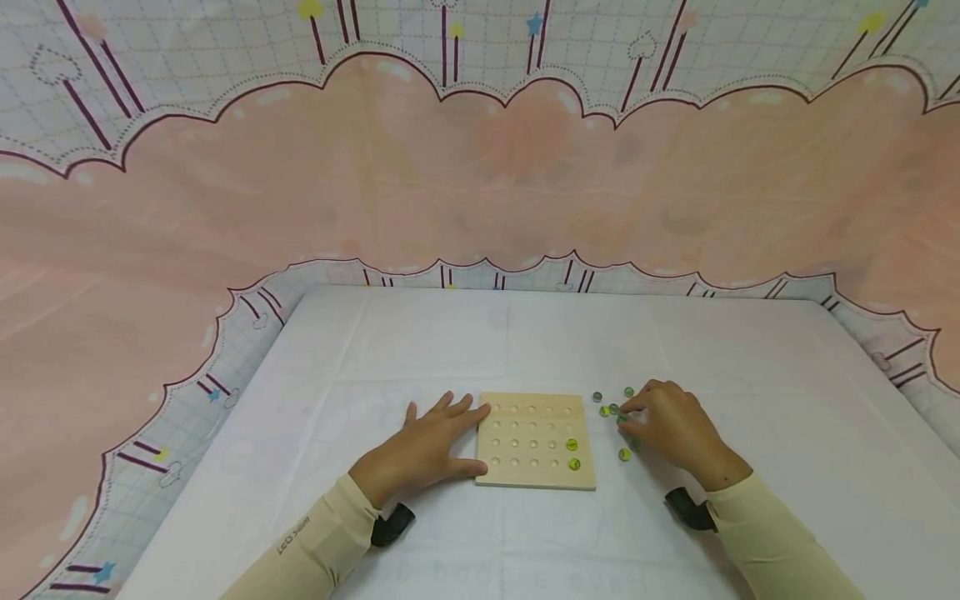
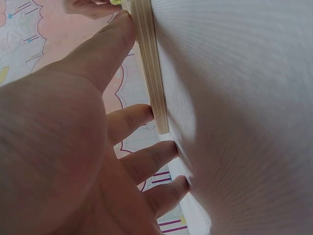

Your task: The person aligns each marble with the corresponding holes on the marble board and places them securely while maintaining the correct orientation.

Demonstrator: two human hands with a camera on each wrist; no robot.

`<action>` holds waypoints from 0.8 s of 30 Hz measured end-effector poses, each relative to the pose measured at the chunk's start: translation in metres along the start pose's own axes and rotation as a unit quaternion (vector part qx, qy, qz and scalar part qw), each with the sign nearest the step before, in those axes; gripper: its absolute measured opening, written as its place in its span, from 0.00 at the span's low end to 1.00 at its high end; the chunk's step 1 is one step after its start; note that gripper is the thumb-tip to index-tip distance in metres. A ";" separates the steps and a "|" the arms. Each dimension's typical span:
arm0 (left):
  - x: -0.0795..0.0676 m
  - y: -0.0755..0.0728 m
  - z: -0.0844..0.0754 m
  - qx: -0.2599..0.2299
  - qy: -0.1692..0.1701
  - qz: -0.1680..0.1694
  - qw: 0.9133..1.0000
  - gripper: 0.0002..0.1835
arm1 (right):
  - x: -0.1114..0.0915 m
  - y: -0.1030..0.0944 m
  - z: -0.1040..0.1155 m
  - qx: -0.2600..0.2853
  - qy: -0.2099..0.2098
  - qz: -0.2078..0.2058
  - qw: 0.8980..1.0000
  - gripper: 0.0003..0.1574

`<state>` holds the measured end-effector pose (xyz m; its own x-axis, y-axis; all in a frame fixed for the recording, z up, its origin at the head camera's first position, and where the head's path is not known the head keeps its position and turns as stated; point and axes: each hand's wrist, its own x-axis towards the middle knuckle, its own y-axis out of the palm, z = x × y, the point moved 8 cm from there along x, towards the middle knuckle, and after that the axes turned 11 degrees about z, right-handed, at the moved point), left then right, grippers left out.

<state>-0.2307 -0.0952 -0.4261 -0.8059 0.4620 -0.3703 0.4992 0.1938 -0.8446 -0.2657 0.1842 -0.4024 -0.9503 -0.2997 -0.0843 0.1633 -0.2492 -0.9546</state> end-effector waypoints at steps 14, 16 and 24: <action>0.002 0.002 0.003 -0.003 -0.001 0.000 1.000 0.44 | 0.003 0.004 -0.001 0.005 0.003 0.013 1.000 0.09; 0.002 0.002 0.003 -0.004 -0.001 0.000 1.000 0.44 | 0.003 0.005 -0.002 0.005 0.004 0.015 1.000 0.09; 0.002 0.002 0.002 -0.003 -0.003 0.000 1.000 0.44 | 0.002 0.004 0.000 0.001 0.003 0.014 1.000 0.09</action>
<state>-0.2319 -0.0962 -0.4290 -0.8075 0.4573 -0.3726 0.5012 0.1987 -0.8422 -0.2666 0.1826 -0.4065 -0.9470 -0.3011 -0.1124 0.1901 -0.2430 -0.9512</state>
